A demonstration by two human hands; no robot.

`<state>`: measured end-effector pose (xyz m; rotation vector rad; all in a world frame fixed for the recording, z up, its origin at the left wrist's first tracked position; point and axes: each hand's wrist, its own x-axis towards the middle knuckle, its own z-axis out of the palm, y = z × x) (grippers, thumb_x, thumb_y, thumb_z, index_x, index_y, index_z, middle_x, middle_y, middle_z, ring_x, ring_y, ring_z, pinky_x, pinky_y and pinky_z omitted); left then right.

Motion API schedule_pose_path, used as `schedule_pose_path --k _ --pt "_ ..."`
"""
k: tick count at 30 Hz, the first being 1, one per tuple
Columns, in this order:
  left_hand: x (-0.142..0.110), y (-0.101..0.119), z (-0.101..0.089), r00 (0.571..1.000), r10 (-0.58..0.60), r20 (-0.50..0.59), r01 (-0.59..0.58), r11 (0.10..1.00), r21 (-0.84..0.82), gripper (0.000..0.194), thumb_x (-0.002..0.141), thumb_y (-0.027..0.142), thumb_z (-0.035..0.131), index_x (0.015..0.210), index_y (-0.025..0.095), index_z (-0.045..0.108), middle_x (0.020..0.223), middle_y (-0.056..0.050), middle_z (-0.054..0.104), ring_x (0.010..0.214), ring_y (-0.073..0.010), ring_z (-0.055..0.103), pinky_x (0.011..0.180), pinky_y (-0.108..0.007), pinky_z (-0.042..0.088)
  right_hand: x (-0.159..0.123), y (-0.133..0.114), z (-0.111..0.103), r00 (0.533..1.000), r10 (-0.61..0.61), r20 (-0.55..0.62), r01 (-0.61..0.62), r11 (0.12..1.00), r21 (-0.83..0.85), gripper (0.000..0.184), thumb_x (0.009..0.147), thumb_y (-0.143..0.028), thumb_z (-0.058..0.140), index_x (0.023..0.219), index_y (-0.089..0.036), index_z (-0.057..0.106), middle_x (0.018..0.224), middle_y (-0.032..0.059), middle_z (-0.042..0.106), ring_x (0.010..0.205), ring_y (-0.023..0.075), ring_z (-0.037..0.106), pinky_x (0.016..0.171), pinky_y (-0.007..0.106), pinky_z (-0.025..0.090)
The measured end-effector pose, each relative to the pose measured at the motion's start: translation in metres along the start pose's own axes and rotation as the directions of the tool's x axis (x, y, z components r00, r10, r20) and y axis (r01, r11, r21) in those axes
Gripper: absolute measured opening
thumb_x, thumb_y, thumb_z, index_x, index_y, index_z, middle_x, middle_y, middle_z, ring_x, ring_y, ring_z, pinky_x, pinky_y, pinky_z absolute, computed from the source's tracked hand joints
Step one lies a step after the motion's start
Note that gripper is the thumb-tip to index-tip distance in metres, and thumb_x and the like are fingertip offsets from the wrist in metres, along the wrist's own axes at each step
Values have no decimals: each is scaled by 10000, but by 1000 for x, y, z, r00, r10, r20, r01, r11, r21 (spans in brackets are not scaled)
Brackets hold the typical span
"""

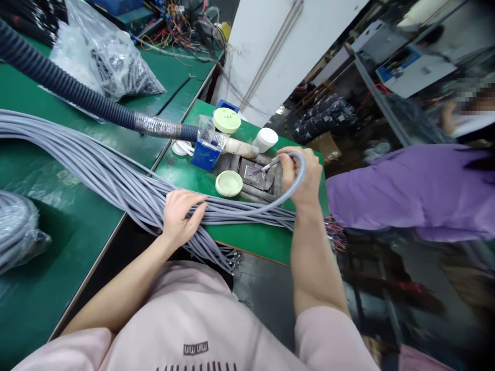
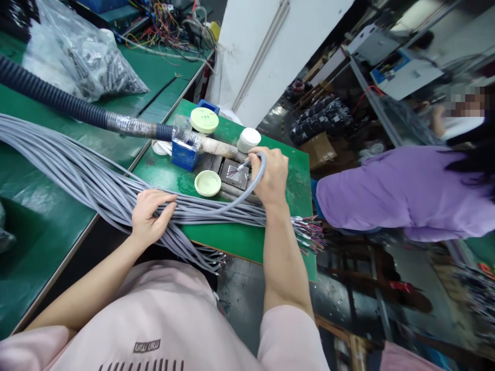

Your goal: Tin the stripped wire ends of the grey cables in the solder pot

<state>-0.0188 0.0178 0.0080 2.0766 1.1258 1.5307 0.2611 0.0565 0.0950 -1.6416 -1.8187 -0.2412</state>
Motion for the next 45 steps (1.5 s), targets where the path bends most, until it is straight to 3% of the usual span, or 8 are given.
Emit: schedule_pose_path --k 7,20,26,30,34,37,41,45 --pt "0 1 1 1000 -6 5 5 999 35 123 866 263 599 930 220 695 869 -41 736 862 -201 652 849 -383 450 1 44 18 999 37 -23 -38 998 -52 208 913 -335 462 879 -233 640 862 45 707 852 234 601 814 385 440" --pt "1 2 0 999 30 21 -30 999 29 115 865 242 597 930 220 689 860 -39 740 851 -195 661 849 -382 442 3 71 47 996 74 46 -70 994 -87 206 888 -314 476 848 -215 652 822 68 712 805 239 594 785 387 437" --pt "2 3 1 999 10 33 -11 1000 18 114 869 251 589 910 221 691 845 -35 739 841 -195 659 858 -387 434 2 60 37 998 52 28 -51 998 -29 172 868 -280 502 840 -224 663 804 53 720 801 234 602 785 395 453" --pt "1 2 1 1000 20 25 -20 1000 14 111 863 234 596 919 217 691 844 -38 740 841 -193 658 851 -383 437 -15 26 12 993 59 -106 -33 972 233 168 899 -287 515 924 -218 666 876 49 728 907 227 643 846 400 483" --pt "1 2 0 999 52 -4 -52 998 -19 110 860 198 601 930 205 686 846 -39 741 841 -186 660 857 -380 439 -43 -15 6 955 200 -220 -28 798 602 161 905 -299 548 945 -206 673 882 38 728 813 199 693 791 383 541" --pt "0 11 0 996 81 -40 -84 993 -84 117 857 159 605 938 192 683 841 -40 740 829 -175 656 838 -365 444 -63 -40 17 917 337 -212 -15 561 827 155 872 -337 601 920 -208 673 872 27 731 758 190 710 707 366 581" --pt "-5 31 4 995 88 47 -79 982 -174 132 875 193 605 978 189 687 881 -51 744 839 -168 648 800 -342 448 -84 -64 32 886 452 -105 -45 308 950 180 836 -382 650 914 -221 668 864 14 751 762 166 725 716 333 602" --pt "-8 40 15 985 5 170 35 973 -228 172 882 271 615 998 181 703 907 -59 745 857 -183 635 789 -345 447 -100 -79 36 870 492 -34 -76 203 976 183 826 -397 666 903 -230 669 881 4 760 770 143 728 732 298 603"
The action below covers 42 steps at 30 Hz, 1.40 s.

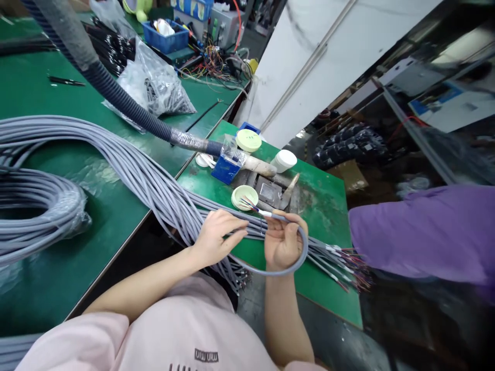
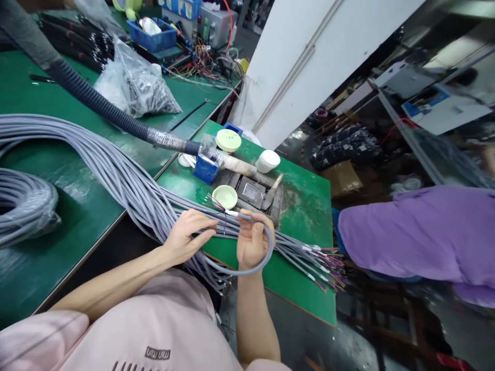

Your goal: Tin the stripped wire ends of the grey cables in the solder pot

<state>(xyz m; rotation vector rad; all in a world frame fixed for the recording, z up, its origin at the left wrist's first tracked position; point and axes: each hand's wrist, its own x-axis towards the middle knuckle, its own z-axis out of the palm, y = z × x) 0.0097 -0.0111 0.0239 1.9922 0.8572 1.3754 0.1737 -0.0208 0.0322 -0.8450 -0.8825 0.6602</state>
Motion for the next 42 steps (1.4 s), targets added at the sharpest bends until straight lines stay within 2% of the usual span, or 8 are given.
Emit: schedule_pose_path --k 7,11,17,30,42 --pt "3 -5 10 989 -147 15 147 969 -196 178 852 306 648 942 184 741 922 -82 750 906 -209 653 843 -356 478 -20 -1 4 999 30 15 -30 999 15 174 830 -389 668 905 -232 670 890 14 764 789 152 731 741 309 603" --pt "5 -2 11 974 -223 42 225 925 -306 125 828 265 670 851 180 759 878 -77 750 894 -201 658 841 -328 492 -25 1 4 998 39 43 -41 998 40 141 855 -348 643 928 -233 679 920 19 765 825 153 730 764 308 599" --pt "5 0 11 947 -318 38 305 860 -410 115 795 256 699 821 166 766 852 -80 750 875 -195 655 842 -314 499 -29 1 5 999 41 25 -41 999 16 136 862 -339 627 929 -230 675 916 22 761 804 161 728 733 321 604" --pt "5 4 13 937 -349 27 326 841 -432 166 791 322 698 787 170 764 813 -76 746 841 -197 659 817 -320 514 -34 3 3 997 79 8 -80 997 24 145 852 -359 638 920 -235 671 919 16 756 794 160 727 735 325 600" --pt "3 2 18 923 -385 -24 331 822 -462 314 781 467 692 729 163 748 765 -76 714 785 -179 638 753 -295 516 -40 9 3 976 219 -11 -218 974 65 208 803 -427 689 894 -242 667 899 4 763 758 137 729 731 296 603"
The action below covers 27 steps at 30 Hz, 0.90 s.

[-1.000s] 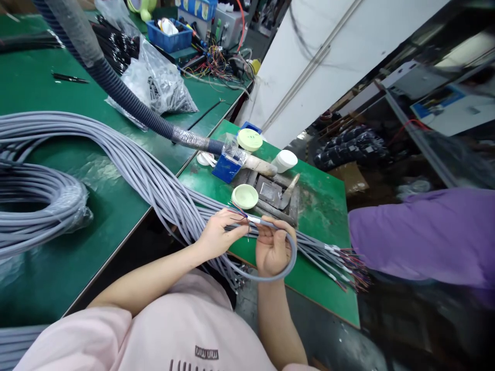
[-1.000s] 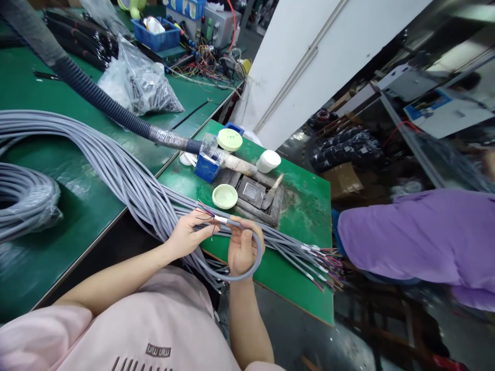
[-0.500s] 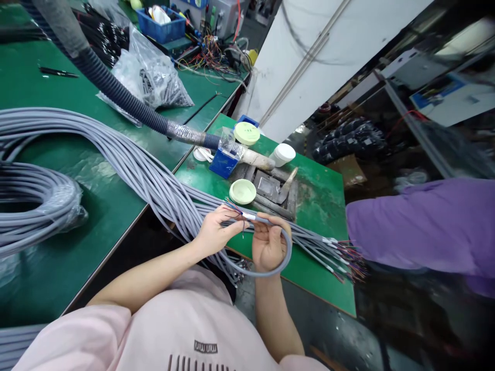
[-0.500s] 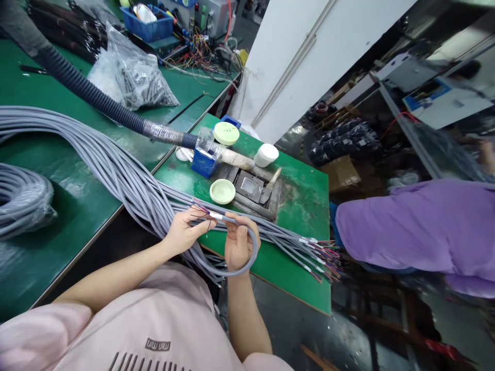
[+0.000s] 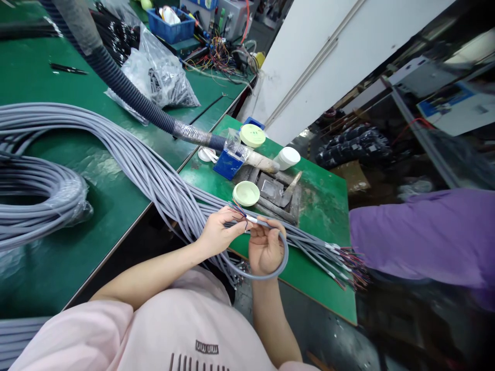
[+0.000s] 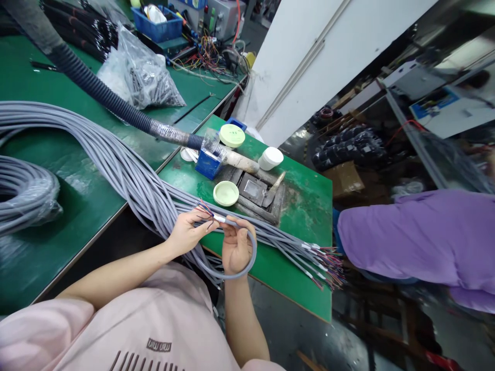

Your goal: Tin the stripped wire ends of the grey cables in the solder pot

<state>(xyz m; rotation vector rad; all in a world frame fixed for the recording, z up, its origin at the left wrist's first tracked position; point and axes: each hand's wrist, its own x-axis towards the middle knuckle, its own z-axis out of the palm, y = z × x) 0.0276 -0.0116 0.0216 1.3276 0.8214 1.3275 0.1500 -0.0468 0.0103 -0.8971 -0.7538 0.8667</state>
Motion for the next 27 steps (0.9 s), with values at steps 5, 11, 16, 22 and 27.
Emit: schedule_pose_path --k 5,11,16,22,27 --pt "0 0 -1 1000 -30 0 30 999 -13 332 763 483 706 731 154 746 755 -76 706 773 -177 634 739 -290 515 -1 4 -2 999 42 -8 -42 999 23 214 796 -437 696 885 -244 669 884 0 764 739 130 722 729 294 598" --pt "0 0 -2 999 -45 0 45 998 -52 337 757 491 708 708 160 746 740 -72 711 769 -176 635 754 -297 510 -3 5 -2 999 51 8 -52 998 48 181 810 -410 690 892 -249 680 891 -6 768 764 116 722 745 265 586" --pt "0 7 -4 979 -200 48 206 953 -221 403 719 543 717 674 143 734 718 -70 717 730 -181 657 731 -305 537 -10 0 2 998 -58 22 59 997 -52 188 842 -411 650 922 -243 670 919 17 761 790 153 728 749 323 597" --pt "-2 13 -6 938 -293 183 343 853 -394 425 728 563 701 675 142 732 706 -58 737 717 -198 690 793 -335 550 -17 -8 5 963 -255 91 267 951 -154 149 872 -351 610 939 -235 675 946 41 748 841 189 723 717 356 602" --pt "-5 6 -6 928 -309 208 370 828 -422 454 745 586 678 715 135 731 742 -77 744 752 -216 697 811 -352 538 -20 -10 4 933 -339 123 360 899 -251 156 884 -350 580 926 -224 662 940 60 739 848 214 718 719 404 604"
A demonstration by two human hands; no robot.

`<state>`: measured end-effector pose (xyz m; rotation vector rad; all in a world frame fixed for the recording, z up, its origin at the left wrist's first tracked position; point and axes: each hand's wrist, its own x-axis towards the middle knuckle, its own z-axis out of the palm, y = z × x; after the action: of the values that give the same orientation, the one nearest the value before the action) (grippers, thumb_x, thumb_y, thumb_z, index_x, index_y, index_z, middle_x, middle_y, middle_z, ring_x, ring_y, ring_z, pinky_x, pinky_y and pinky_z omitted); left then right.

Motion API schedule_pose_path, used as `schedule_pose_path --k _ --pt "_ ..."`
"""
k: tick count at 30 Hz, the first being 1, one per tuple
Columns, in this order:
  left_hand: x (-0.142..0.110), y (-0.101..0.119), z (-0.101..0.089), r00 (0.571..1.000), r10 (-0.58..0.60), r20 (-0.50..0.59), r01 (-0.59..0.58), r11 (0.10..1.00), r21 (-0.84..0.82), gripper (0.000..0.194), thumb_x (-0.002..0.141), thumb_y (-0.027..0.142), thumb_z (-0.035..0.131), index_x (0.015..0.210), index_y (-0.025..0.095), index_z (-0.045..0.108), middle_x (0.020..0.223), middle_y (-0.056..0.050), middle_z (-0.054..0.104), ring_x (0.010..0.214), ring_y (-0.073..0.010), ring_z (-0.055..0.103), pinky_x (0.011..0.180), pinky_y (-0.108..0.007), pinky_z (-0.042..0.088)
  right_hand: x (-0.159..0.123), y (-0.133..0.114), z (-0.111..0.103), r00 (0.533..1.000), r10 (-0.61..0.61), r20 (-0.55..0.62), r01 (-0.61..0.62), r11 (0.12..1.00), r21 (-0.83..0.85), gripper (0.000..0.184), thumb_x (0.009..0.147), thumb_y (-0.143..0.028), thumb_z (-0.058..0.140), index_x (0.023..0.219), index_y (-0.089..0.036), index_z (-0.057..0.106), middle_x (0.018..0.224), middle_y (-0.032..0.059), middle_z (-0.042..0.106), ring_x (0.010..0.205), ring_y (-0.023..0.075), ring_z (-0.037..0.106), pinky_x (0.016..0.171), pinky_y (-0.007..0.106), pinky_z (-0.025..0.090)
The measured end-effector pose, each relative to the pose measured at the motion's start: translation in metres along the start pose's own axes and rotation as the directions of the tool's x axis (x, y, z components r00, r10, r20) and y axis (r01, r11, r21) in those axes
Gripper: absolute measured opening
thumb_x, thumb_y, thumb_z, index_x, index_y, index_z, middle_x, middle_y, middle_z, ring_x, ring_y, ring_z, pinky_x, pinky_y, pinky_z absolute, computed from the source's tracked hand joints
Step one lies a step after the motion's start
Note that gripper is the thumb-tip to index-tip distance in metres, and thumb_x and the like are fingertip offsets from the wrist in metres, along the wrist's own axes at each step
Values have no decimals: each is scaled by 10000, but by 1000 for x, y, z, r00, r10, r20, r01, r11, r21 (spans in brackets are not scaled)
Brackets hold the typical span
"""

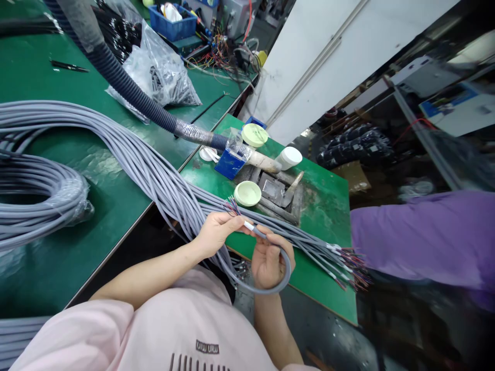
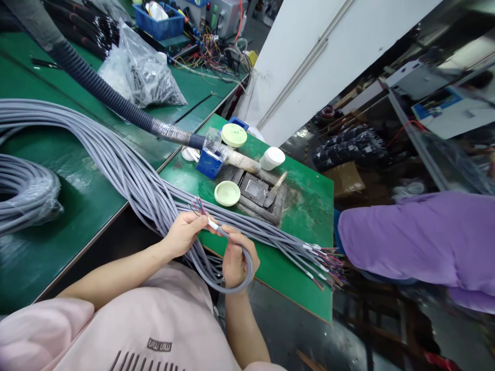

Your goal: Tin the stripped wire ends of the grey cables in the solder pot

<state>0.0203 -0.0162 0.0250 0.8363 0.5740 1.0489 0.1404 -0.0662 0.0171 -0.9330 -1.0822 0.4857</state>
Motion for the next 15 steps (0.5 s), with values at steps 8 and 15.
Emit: schedule_pose_path --k 8,15 --pt "0 -2 0 1000 -1 -24 0 999 -51 432 691 578 733 628 152 713 704 -64 731 685 -182 667 747 -318 531 0 -7 -3 987 -120 103 126 990 -57 159 911 -292 537 989 -261 672 966 55 731 893 225 696 734 436 582" --pt "0 -3 -1 1000 -15 -10 15 1000 20 485 692 630 700 639 148 711 755 -80 740 777 -220 681 795 -349 526 -1 -9 -6 988 -131 87 141 982 -124 158 890 -359 565 938 -265 682 916 55 738 850 240 698 717 461 580"
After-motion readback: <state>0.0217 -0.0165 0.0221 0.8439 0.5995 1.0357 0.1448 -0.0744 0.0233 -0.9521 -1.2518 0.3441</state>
